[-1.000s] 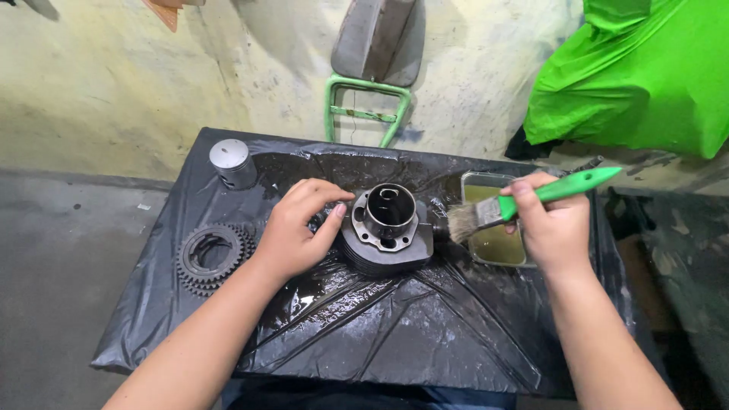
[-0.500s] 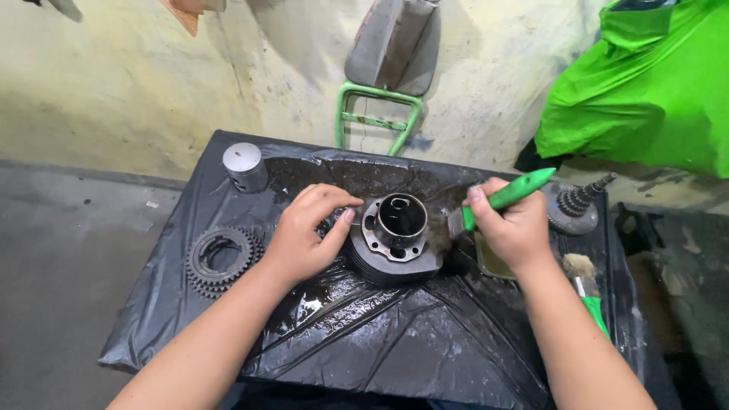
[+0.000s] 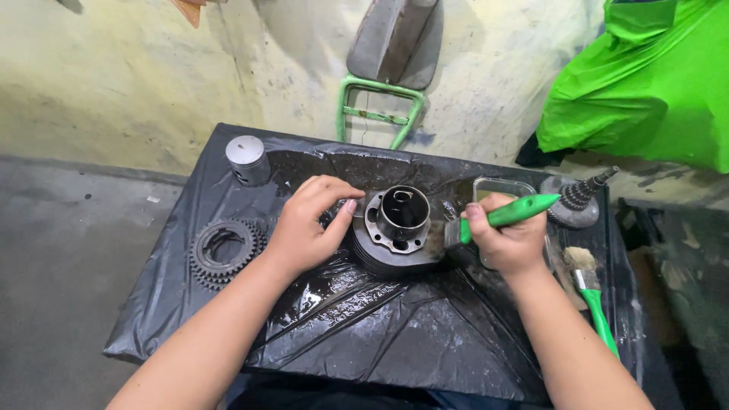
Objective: Cleaning a motorcycle cylinder block using a brush and a metal scraper
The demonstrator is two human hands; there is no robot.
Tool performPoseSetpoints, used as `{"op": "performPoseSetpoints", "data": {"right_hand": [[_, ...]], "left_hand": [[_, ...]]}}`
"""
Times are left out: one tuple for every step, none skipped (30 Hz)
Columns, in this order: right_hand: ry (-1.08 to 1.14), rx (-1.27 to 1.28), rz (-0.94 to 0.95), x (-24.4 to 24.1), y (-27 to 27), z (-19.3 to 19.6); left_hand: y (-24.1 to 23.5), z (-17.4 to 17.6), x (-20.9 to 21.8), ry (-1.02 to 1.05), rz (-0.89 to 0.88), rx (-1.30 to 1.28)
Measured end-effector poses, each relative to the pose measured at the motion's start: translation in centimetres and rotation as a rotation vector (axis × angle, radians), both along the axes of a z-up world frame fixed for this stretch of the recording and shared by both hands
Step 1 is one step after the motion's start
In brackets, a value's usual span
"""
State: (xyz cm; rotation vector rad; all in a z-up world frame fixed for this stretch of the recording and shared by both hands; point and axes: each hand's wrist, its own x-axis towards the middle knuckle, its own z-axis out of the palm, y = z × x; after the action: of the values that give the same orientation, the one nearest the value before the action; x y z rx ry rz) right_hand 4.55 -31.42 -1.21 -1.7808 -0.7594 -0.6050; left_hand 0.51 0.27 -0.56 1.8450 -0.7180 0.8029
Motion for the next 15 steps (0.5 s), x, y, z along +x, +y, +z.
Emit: {"op": "performPoseSetpoints", "data": {"right_hand": [[0.001,-0.001,0.003,-0.6,0.6,0.4],[0.014,0.005,0.017,-1.2,1.1,0.7],[0.026,0.012,0.031,-1.8,1.6,1.1],[0.029,0.012,0.03,-1.4,1.5,0.8],[0.032,0.023,0.024,-1.1,1.4,0.5],[0.038,0.032,0.015,-0.8,1.2,0.2],[0.043,0.031,0.011,-0.7,0.9,0.6],[0.025,-0.003,-0.008,-0.2,0.6,1.3],[0.007,-0.037,-0.027,0.2,0.4,1.9],[0.003,-0.044,-0.025,0.7,-0.3,1.7],[-0.009,-0.059,-0.055,1.2,-1.0,1.6],[-0.021,-0.072,-0.087,1.6,-1.7,1.4],[-0.024,-0.075,-0.087,1.4,-1.8,1.6],[-0.053,-0.086,-0.114,1.2,-1.7,1.8],[-0.083,-0.097,-0.141,1.1,-1.7,2.0]], "left_hand": [[0.0,0.0,-0.1,0.001,0.003,-0.001],[0.0,0.0,0.0,0.005,0.003,0.002],[0.0,-0.1,0.0,0.008,0.004,0.005],[0.0,0.0,0.0,0.011,0.002,0.005],[0.0,0.1,-0.1,0.007,0.008,0.007],[0.0,0.2,-0.1,0.007,0.012,0.007],[-0.1,0.0,-0.3,0.012,0.008,0.006],[-0.1,0.1,-0.2,0.012,0.01,0.006],[0.0,0.1,-0.2,0.012,0.013,0.006],[0.0,0.1,-0.1,0.008,0.015,-0.001],[0.0,0.1,-0.1,0.01,0.013,0.003],[0.1,0.1,-0.1,0.013,0.009,0.011],[0.0,0.0,-0.1,0.01,0.008,0.008],[0.0,0.0,-0.1,0.01,0.008,0.016],[0.1,0.0,-0.1,0.011,0.008,0.025]]}}
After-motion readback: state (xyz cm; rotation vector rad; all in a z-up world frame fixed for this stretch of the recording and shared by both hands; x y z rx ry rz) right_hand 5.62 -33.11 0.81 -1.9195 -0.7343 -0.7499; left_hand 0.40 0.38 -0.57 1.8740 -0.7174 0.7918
